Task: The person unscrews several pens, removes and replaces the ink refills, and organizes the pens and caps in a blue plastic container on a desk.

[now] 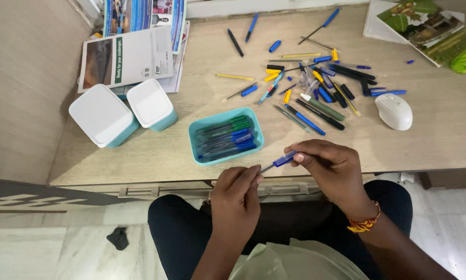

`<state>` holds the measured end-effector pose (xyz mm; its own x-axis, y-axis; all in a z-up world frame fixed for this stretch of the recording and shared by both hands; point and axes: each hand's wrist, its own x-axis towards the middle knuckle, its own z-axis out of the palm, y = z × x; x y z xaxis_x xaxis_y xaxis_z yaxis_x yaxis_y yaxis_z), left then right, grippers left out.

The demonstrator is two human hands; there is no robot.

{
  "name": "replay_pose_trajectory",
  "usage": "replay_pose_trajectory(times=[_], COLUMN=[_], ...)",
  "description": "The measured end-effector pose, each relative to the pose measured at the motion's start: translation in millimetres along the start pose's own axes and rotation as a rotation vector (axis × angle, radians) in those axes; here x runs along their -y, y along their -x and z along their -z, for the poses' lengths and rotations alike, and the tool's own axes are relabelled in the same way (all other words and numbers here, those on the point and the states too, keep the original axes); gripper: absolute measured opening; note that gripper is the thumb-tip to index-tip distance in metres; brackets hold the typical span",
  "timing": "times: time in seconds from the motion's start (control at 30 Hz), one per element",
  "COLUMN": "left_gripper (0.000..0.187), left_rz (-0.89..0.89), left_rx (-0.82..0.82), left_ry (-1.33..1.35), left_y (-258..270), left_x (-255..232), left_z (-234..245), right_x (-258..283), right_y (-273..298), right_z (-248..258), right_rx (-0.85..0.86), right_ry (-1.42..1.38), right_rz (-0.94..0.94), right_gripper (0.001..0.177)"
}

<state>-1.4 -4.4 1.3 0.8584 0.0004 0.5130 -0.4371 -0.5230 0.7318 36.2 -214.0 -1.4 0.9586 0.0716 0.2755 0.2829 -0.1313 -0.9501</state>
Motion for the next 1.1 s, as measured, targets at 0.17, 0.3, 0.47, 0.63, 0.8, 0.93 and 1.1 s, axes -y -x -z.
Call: replay_pose_trajectory(times=[0.17, 0.3, 0.47, 0.63, 0.8, 0.93, 1.1], left_gripper=[0.023, 0.024, 0.03, 0.036, 0.032, 0.025, 0.017], left_rz=[-0.049, -0.07, -0.06, -0.034, -0.07, -0.091, -0.016], left_rx=[-0.056, -0.071, -0.045, -0.028, -0.048, -0.013, -0.021], left_ry=[0.006, -0.029, 0.01, 0.063, -0.078, -0.171, -0.313], left_y=[5, 7, 6, 7, -1, -13, -36], left_x=[1, 0, -1, -7, -6, 6, 42], left_z=[-2, 0, 6, 12, 18, 19, 23], right_x=[-5, -8, -10, 1, 10, -3, -59], right_y=[4, 5, 7, 4, -4, -12, -22], right_z=[4, 3, 0, 2, -7, -11, -11], right_rx=[0.016, 0.03, 0.049, 0.061, 0.092, 0.081, -0.01], right_ry=[-0.008, -0.011, -0.056, -0.038, -0.037, -0.093, 0.021], right_rz=[0.044, 0.043, 0.057, 0.072, 0.109, 0.033, -0.076], right_gripper=[0.015, 0.015, 0.014, 0.012, 0.013, 0.02, 0.023])
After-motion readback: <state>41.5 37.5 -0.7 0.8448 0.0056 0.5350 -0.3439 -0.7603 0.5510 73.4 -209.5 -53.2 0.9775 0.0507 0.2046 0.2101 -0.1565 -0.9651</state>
